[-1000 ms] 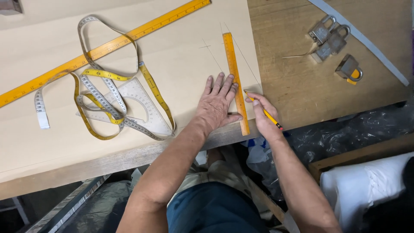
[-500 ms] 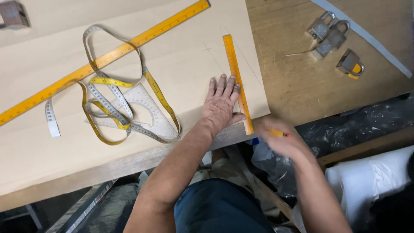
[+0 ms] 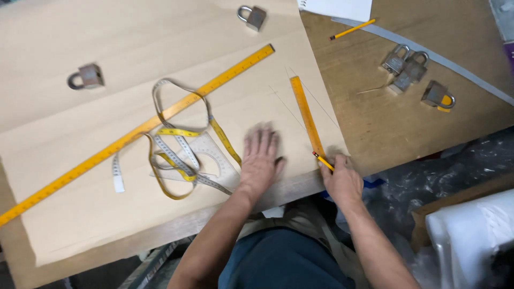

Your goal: The person uses a pencil, rulers, and a set square to draw straight lines and geometric patterns on a large sheet of paper laid on a workbench. They measure and mark points, then connect them with straight lines using different rulers and a set square.

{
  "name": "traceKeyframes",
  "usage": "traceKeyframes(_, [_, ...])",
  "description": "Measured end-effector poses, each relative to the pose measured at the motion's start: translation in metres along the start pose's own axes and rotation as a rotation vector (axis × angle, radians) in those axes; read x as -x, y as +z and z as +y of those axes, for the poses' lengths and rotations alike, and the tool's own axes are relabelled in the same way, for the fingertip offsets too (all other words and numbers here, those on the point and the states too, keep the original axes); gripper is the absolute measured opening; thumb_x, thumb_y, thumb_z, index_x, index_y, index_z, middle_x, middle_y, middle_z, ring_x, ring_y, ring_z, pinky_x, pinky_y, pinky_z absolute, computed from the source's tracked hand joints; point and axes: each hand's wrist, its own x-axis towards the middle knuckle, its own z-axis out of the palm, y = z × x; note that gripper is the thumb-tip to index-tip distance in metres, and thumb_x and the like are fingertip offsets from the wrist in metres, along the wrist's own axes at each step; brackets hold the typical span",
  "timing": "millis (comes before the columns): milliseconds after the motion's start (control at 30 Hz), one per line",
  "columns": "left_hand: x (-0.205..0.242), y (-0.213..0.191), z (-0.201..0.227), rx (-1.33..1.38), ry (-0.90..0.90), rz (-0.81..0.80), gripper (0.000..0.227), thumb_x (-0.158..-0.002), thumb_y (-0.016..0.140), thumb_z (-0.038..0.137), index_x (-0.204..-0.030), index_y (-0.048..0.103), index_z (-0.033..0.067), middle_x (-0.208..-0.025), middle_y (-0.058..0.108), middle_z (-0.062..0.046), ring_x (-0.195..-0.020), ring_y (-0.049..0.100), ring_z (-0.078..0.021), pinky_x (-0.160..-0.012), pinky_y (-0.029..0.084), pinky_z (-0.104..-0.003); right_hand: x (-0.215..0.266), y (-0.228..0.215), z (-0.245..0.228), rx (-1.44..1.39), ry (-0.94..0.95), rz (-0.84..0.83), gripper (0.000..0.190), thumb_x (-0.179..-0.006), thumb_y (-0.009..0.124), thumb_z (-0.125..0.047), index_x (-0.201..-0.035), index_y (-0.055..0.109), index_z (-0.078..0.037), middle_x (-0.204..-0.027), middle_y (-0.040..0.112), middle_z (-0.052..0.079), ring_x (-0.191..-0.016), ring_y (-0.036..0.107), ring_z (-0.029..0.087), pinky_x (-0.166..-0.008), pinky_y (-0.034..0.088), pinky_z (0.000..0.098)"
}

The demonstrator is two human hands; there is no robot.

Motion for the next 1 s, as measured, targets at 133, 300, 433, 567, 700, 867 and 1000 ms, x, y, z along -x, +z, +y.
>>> traceKeyframes(133, [0.047,0.038,-0.061,-0.119,-0.146,-0.003,0.083,-0.097,0.052,0.059,-0.159,0.029,0.0097,-0.166,0.023,-0.018,-0.153,0.019,-0.0413,-0.125,0.014,-0.059,-0.03,0.021,0.002,0.035,0.028,0.037,0.059,-0.096,0.059,-0.061,-0.139,0.052,-0.02,-0.14,0.055,0.016,-0.116,0.067,0.046,-0.099,0.054,0.0579])
traceKeyframes(300, [0.098,0.048,-0.102,-0.055,-0.077,0.051,0.076,-0.095,0.059,0.047,-0.157,0.036,0.0076,-0.162,0.033,-0.02,-0.151,0.029,-0.0398,-0.124,0.022,-0.051,-0.087,0.043,0.034,-0.089,0.129,0.029,0.067,-0.088,0.066,-0.062,-0.135,0.058,-0.016,-0.126,0.066,0.02,-0.12,0.064,0.049,-0.094,0.051,0.0631])
traceKeyframes(433, [0.13,0.035,-0.141,0.088,-0.02,0.352,0.058,-0.094,0.055,0.031,-0.146,0.054,0.0048,-0.153,0.052,-0.016,-0.143,0.045,-0.0354,-0.124,0.026,-0.047,-0.029,0.004,-0.007,-0.198,0.064,0.057,0.038,-0.097,0.062,-0.031,-0.124,0.056,-0.006,-0.12,0.07,0.027,-0.112,0.064,0.05,-0.092,0.048,0.0558])
traceKeyframes(567, [0.135,0.005,-0.174,0.021,-0.179,0.334,0.047,-0.104,0.045,0.036,-0.136,0.052,0.002,-0.138,0.058,-0.019,-0.133,0.049,-0.0378,-0.116,0.033,-0.049,-0.055,-0.01,0.028,-0.109,0.084,0.215,0.033,-0.111,0.048,-0.032,-0.13,0.057,-0.006,-0.115,0.07,0.034,-0.106,0.063,0.059,-0.09,0.048,0.0612])
traceKeyframes(700, [0.108,0.004,-0.161,-0.079,-0.317,0.099,0.076,-0.094,0.043,0.075,-0.119,0.069,0.0079,-0.121,0.065,-0.013,-0.116,0.056,-0.0357,-0.102,0.041,-0.05,-0.101,-0.023,0.058,0.001,0.084,0.29,0.036,-0.11,0.051,-0.029,-0.124,0.061,0.002,-0.113,0.07,0.04,-0.104,0.063,0.063,-0.088,0.048,0.0632])
traceKeyframes(867, [0.093,0.027,-0.132,-0.164,-0.361,0.26,0.032,-0.086,0.059,0.039,-0.098,0.067,0.0102,-0.104,0.063,-0.012,-0.093,0.058,-0.0325,-0.08,0.048,-0.046,-0.127,-0.017,0.073,0.085,-0.064,0.423,0.031,-0.112,0.053,-0.026,-0.119,0.067,0.001,-0.11,0.071,0.032,-0.099,0.066,0.056,-0.084,0.052,0.0588])
traceKeyframes(1000, [0.089,0.032,-0.135,-0.157,-0.408,0.312,0.009,-0.087,0.056,0.017,-0.09,0.062,0.0108,-0.094,0.064,-0.013,-0.084,0.064,-0.0337,-0.072,0.053,-0.046,-0.145,0.01,0.063,0.162,-0.307,0.658,0.028,-0.109,0.063,-0.028,-0.127,0.076,-0.012,-0.106,0.075,0.016,-0.086,0.072,0.041,-0.075,0.057,0.0502])
